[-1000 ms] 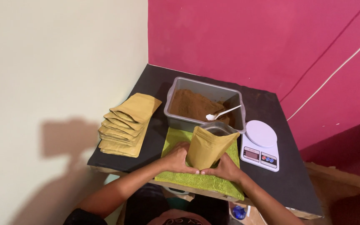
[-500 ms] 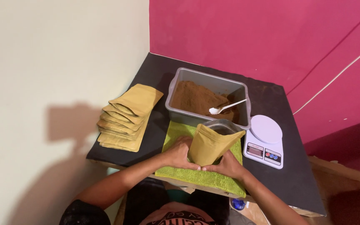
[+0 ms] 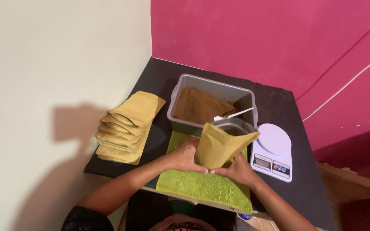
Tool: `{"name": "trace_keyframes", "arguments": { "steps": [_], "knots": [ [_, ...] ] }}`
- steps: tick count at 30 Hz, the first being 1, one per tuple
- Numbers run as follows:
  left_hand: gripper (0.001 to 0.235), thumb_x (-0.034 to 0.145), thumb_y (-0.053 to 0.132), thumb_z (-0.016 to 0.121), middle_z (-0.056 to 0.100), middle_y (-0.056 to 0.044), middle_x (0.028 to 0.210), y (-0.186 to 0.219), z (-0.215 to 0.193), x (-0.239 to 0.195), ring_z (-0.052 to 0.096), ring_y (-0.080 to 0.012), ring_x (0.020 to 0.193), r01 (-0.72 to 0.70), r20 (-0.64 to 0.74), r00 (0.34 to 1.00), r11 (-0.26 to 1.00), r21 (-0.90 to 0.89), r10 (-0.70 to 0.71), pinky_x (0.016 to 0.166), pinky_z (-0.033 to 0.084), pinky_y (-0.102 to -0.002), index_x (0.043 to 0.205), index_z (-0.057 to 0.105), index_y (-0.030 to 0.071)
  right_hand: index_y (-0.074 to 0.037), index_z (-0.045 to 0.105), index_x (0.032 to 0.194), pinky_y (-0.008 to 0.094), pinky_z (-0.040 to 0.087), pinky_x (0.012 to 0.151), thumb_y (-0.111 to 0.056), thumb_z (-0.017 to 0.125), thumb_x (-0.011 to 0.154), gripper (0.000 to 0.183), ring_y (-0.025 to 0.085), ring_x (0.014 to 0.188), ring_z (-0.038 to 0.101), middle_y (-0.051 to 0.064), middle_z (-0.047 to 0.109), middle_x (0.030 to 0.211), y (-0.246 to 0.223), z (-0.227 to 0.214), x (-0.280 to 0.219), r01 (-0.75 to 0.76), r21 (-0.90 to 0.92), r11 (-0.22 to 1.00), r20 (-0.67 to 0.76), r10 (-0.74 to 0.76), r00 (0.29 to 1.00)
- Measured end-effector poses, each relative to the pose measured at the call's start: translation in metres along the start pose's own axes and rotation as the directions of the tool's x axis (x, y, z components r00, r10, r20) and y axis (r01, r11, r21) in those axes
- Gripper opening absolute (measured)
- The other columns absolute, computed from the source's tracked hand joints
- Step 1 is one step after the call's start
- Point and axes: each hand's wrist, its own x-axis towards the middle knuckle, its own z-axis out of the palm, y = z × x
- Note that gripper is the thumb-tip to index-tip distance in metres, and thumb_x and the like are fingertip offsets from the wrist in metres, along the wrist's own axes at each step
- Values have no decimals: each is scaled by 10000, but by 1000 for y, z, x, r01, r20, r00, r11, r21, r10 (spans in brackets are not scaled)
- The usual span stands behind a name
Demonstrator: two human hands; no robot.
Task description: Filling a yellow coffee bag with ground coffee using a small spoon and weighing it on a digital scale.
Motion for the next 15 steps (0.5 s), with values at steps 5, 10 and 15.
{"name": "trace_keyframes", "arguments": {
  "steps": [5,10,15],
  "knots": [
    [792,645,483,899,686,-240,1113,-36,20,2,636,-444,1147,23,53,998,999,45,-26,1092,419,-548,1196,633,-21,55,638,1087,545,553,965,-131,1035,611,647,405,992,747,222,764,977,6,7,1,-7,-4,1000,43,7,999],
    [713,650,457,899,695,-201,1069,-38,9,6,651,-411,1105,15,32,999,1000,-13,-15,1028,495,-524,1157,666,14,39,640,1128,517,576,1011,-63,1001,636,619,380,995,745,207,754,1004,2,1,11,-214,-44,976,90,218,972],
    [913,629,479,895,653,-223,1265,-47,31,3,571,-368,1212,121,26,991,976,183,-128,1156,333,-510,1306,574,-41,-13,536,1338,498,648,935,-349,955,605,909,346,1130,710,205,683,1255,39,13,12,-91,-121,988,103,104,989]
  ]
}}
